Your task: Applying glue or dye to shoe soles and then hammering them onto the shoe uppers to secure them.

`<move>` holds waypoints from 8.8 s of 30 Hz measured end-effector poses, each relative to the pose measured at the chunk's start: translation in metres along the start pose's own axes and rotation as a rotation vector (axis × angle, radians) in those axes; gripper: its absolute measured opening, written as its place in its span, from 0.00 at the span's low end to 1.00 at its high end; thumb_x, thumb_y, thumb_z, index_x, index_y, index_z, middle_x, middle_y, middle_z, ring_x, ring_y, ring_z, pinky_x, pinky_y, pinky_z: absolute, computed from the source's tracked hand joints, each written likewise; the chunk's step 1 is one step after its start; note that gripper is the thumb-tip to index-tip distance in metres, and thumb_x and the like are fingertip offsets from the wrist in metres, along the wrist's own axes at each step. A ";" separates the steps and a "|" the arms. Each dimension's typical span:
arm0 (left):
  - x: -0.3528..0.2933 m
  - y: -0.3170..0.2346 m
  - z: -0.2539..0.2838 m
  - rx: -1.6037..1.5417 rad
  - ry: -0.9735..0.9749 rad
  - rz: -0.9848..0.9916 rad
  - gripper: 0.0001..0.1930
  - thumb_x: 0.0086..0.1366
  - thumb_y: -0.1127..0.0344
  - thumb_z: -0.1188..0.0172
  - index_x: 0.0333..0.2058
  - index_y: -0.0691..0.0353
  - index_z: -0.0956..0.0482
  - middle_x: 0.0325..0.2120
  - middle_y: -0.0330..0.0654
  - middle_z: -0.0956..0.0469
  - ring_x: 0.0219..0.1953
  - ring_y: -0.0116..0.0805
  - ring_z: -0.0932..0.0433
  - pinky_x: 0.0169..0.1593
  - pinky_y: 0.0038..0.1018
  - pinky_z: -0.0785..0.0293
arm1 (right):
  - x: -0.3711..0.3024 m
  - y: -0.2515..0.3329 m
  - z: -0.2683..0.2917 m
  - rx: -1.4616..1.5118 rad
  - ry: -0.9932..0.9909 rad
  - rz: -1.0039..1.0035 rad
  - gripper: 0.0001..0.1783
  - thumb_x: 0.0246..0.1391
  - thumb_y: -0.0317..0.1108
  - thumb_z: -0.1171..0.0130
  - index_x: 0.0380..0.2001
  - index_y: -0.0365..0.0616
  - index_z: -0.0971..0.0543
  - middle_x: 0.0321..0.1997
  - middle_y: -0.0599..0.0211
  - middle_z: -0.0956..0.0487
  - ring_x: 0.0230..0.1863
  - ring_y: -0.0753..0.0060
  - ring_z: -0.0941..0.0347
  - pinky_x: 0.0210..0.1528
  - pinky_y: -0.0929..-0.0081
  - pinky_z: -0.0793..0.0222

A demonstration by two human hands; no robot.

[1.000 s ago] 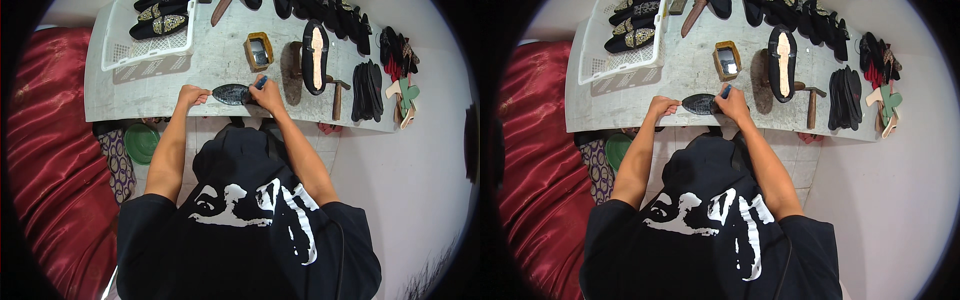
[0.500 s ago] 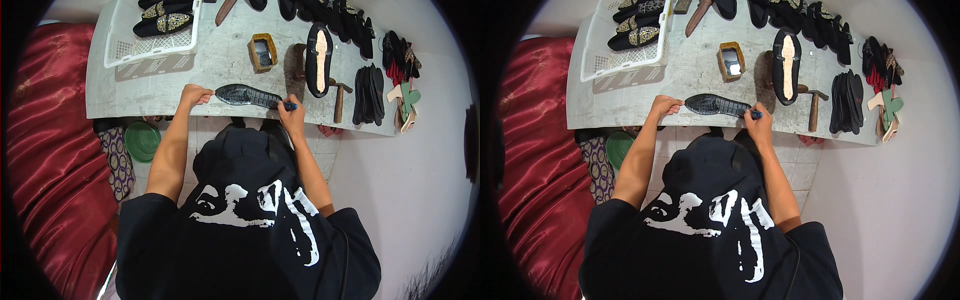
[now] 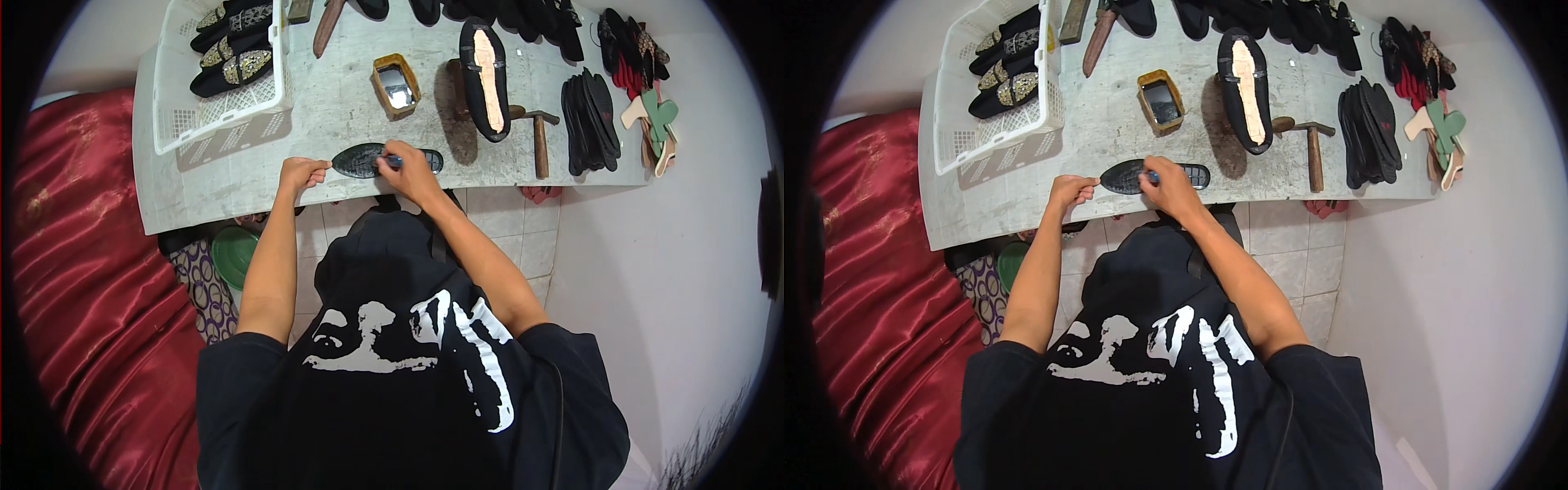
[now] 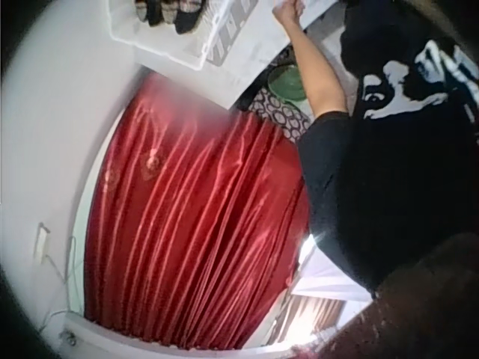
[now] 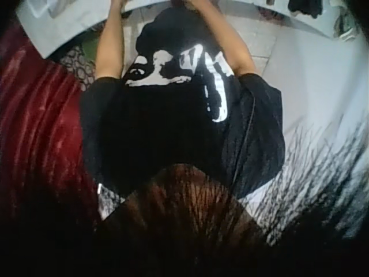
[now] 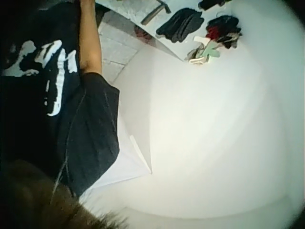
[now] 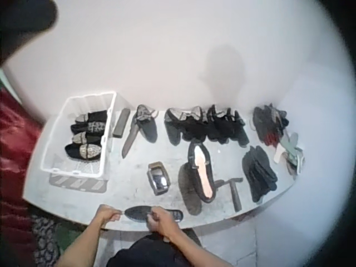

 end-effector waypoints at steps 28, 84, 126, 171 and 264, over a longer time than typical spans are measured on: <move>-0.031 -0.147 -0.150 0.059 0.066 -0.706 0.26 0.67 0.70 0.35 0.64 0.66 0.25 0.67 0.49 0.30 0.59 0.41 0.21 0.59 0.31 0.23 | 0.057 -0.065 0.062 0.110 -0.406 -0.419 0.22 0.66 0.44 0.40 0.51 0.36 0.16 0.39 0.45 0.14 0.43 0.52 0.15 0.47 0.62 0.23; -0.256 -0.455 -0.171 0.096 -0.030 -1.170 0.11 0.62 0.68 0.27 0.43 0.61 0.10 0.31 0.34 0.16 0.29 0.19 0.25 0.32 0.18 0.28 | -0.068 0.026 0.288 0.442 -0.493 -0.128 0.10 0.70 0.22 0.45 0.49 0.31 0.32 0.38 0.52 0.15 0.36 0.73 0.17 0.40 0.77 0.21; -0.024 -0.367 -0.277 -0.319 0.102 -0.845 0.12 0.75 0.66 0.41 0.52 0.63 0.17 0.41 0.38 0.16 0.44 0.23 0.21 0.49 0.21 0.27 | -0.026 0.010 0.215 -0.373 -0.378 -0.313 0.35 0.41 0.38 0.19 0.45 0.34 0.30 0.40 0.45 0.23 0.40 0.40 0.21 0.40 0.52 0.24; -0.158 -0.329 -0.296 0.477 -0.619 -0.933 0.36 0.57 0.49 0.32 0.65 0.45 0.28 0.46 0.49 0.23 0.44 0.54 0.17 0.46 0.46 0.20 | 0.013 -0.097 0.187 0.008 0.231 -0.244 0.34 0.59 0.52 0.31 0.50 0.35 0.34 0.30 0.49 0.23 0.29 0.50 0.24 0.34 0.55 0.29; -0.149 -0.323 -0.295 0.376 -0.629 -0.826 0.41 0.53 0.55 0.30 0.68 0.43 0.30 0.43 0.48 0.26 0.46 0.55 0.20 0.46 0.47 0.22 | 0.080 -0.026 0.302 0.152 -0.250 -0.221 0.14 0.68 0.36 0.42 0.45 0.35 0.28 0.27 0.39 0.21 0.28 0.36 0.21 0.29 0.55 0.31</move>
Point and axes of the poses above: each hand's wrist, its own x-axis towards the middle knuckle, its own z-axis out of the back of the hand, y = z × x, the point moved 10 cm from there along x, towards the middle knuckle
